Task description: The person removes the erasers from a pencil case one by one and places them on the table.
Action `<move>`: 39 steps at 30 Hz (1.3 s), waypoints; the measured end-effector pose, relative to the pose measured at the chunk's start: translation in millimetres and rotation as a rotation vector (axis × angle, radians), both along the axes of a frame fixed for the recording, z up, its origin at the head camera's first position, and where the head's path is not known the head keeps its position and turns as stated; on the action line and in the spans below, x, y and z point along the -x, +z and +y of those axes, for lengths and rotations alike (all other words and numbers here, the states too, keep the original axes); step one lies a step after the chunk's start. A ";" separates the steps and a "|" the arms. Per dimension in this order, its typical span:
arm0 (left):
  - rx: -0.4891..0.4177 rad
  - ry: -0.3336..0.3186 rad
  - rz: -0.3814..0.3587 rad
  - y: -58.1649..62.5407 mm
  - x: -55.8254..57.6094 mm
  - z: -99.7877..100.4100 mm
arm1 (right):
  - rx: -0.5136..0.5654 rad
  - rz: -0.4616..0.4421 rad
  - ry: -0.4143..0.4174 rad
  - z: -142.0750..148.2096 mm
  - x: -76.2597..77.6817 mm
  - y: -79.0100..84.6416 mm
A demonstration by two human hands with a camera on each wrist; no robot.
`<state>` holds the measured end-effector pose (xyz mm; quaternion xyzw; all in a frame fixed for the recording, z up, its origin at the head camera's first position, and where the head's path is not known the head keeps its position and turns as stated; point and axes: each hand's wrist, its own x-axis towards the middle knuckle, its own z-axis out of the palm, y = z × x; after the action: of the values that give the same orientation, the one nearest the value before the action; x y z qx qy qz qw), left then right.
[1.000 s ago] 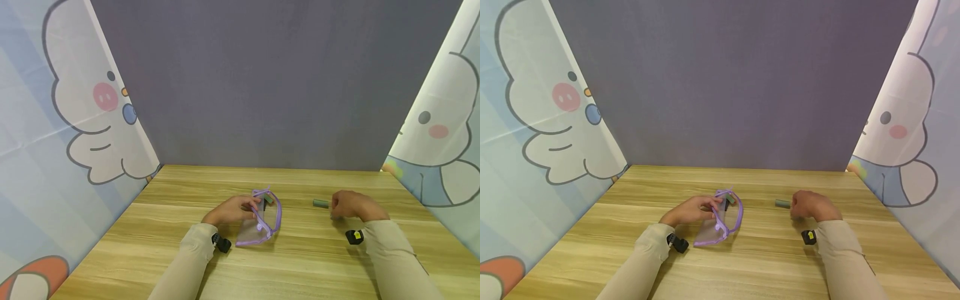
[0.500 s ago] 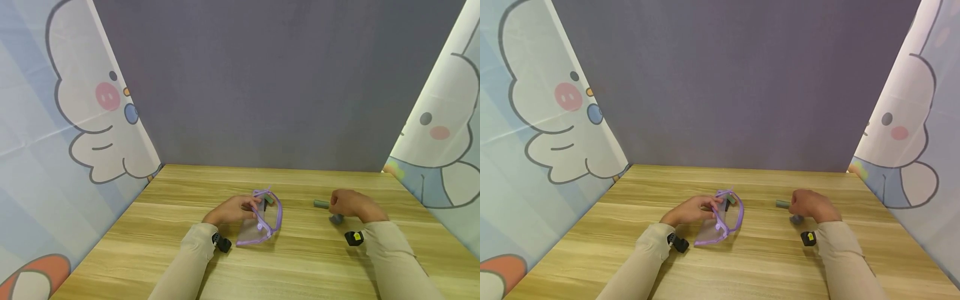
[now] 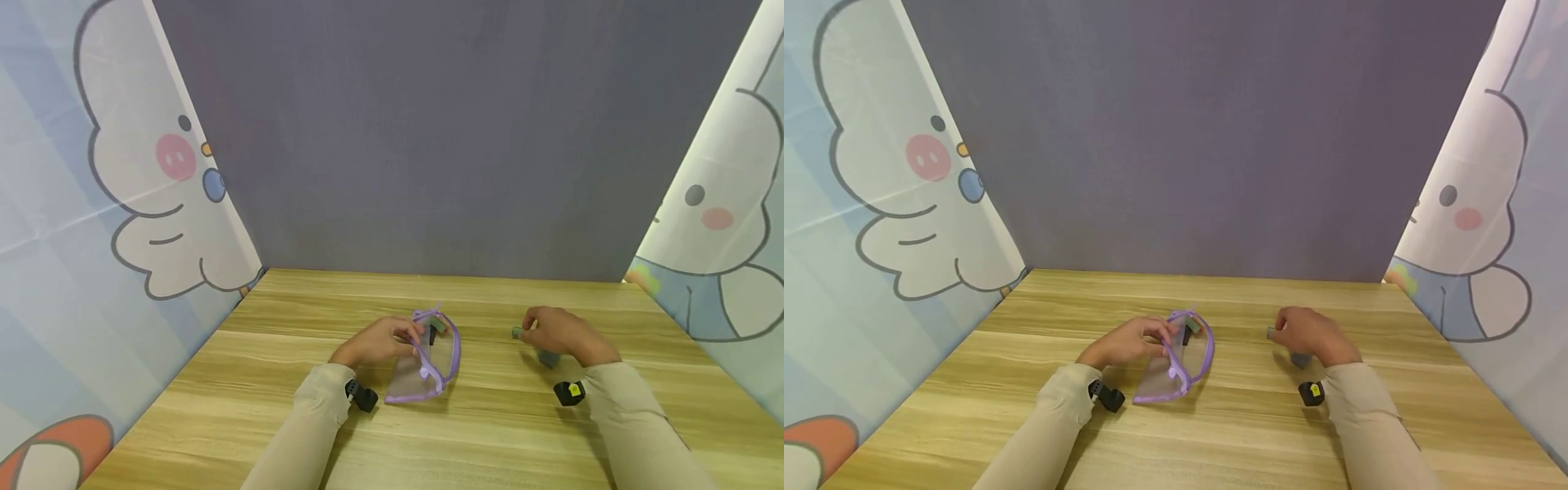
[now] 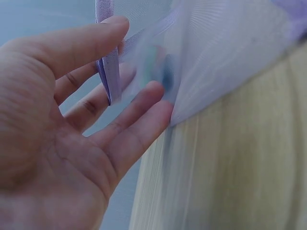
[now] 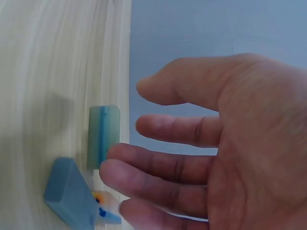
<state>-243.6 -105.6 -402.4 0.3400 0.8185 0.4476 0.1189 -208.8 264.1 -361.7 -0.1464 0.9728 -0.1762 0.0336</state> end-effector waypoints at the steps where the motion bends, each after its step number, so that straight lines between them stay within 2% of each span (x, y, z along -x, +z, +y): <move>1: -0.005 0.001 -0.001 0.0 0.0 0.4 | 0.009 0.009 0.009 -1.3 0.4 -1.2; 8: 0.017 0.002 0.039 1.3 -0.5 0.8 | 0.116 0.015 0.059 -13.0 4.3 -9.6; 13: 0.028 -0.002 0.058 1.7 -0.5 1.7 | 0.177 -0.016 0.071 -23.6 3.6 -14.9; 21: 0.047 -0.002 0.091 0.6 -0.4 3.4 | 0.191 -0.005 0.095 -37.9 2.6 -20.5; 29: 0.096 -0.001 0.165 5.2 0.1 7.1 | 0.179 0.002 0.109 -47.3 3.9 -18.3; 39: 0.115 0.007 0.168 8.0 -0.9 9.1 | 0.181 0.025 0.152 -54.8 5.5 -24.4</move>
<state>-242.7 -96.6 -394.4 0.3663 0.8511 0.3700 0.0677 -214.3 209.4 -386.2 -0.2240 0.9394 -0.2586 0.0215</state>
